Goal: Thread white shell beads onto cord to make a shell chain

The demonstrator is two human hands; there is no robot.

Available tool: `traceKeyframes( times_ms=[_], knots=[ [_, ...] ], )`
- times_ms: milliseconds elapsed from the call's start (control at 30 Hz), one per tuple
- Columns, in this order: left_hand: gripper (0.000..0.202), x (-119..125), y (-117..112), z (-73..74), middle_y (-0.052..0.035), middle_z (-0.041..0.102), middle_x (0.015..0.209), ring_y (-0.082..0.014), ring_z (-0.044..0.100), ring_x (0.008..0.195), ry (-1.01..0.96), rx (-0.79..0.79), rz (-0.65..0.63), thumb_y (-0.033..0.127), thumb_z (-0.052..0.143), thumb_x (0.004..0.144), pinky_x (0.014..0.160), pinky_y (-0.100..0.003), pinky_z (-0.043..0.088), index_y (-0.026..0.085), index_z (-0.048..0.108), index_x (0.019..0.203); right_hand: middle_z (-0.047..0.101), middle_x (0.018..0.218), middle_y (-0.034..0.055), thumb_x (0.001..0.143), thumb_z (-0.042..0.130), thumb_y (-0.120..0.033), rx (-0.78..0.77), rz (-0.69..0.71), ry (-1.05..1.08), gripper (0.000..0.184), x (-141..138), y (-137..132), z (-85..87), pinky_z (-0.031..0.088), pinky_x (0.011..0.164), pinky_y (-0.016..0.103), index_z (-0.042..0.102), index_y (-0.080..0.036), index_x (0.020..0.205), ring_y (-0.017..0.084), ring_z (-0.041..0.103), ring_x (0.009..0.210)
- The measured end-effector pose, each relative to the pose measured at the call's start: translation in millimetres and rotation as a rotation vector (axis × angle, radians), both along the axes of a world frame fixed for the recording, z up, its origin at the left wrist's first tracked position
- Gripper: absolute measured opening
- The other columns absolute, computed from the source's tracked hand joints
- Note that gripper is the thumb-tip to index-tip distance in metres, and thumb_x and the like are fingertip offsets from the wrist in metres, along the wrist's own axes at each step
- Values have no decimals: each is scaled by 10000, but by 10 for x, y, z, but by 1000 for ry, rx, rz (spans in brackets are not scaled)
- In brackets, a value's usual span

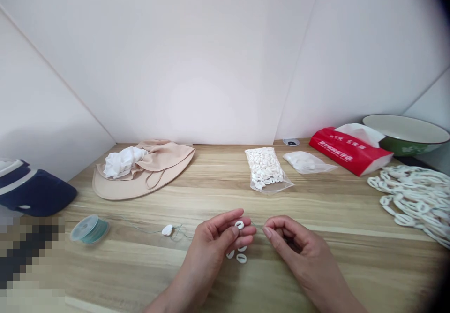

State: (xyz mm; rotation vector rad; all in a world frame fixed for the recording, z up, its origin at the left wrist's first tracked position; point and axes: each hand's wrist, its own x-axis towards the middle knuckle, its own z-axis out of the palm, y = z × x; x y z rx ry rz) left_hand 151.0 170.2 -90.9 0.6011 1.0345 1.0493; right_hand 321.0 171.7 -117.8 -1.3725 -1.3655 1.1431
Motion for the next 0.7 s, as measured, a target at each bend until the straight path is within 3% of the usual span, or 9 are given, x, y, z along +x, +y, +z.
traceKeyframes(
  times_ms=[167, 333, 467, 700],
  knots=[
    [435, -8, -1, -5, -164, 720, 1002, -218, 709, 825, 42, 1, -17, 225, 774, 699, 769, -297, 547, 96, 645, 1094, 599, 645, -14, 769, 633, -402, 46, 12, 44, 179, -55, -17, 15, 405, 517, 225, 644, -236, 703, 152, 527, 586],
    [295, -25, -17, -59, -145, 742, 873, -197, 703, 762, 97, 61, -101, 308, 742, 733, 755, -290, 542, 84, 699, 921, 608, 640, -19, 760, 635, -401, 36, -7, 28, 177, -61, -16, 28, 402, 508, 219, 651, -237, 694, 147, 525, 571],
    [316, -11, -29, -34, -142, 742, 822, -180, 691, 729, 114, 56, -126, 361, 674, 790, 756, -293, 535, 74, 702, 919, 627, 660, -5, 779, 606, -387, 36, 93, -34, 177, -31, -9, 46, 423, 528, 221, 646, -230, 710, 158, 549, 596],
    [270, -9, -12, -25, -118, 728, 701, -147, 653, 584, 212, 89, -97, 317, 740, 725, 617, -252, 531, 59, 686, 782, 557, 616, -31, 832, 559, -355, 66, 154, -131, 181, -37, -47, -39, 387, 524, 214, 615, -232, 713, 132, 487, 568]
  ],
)
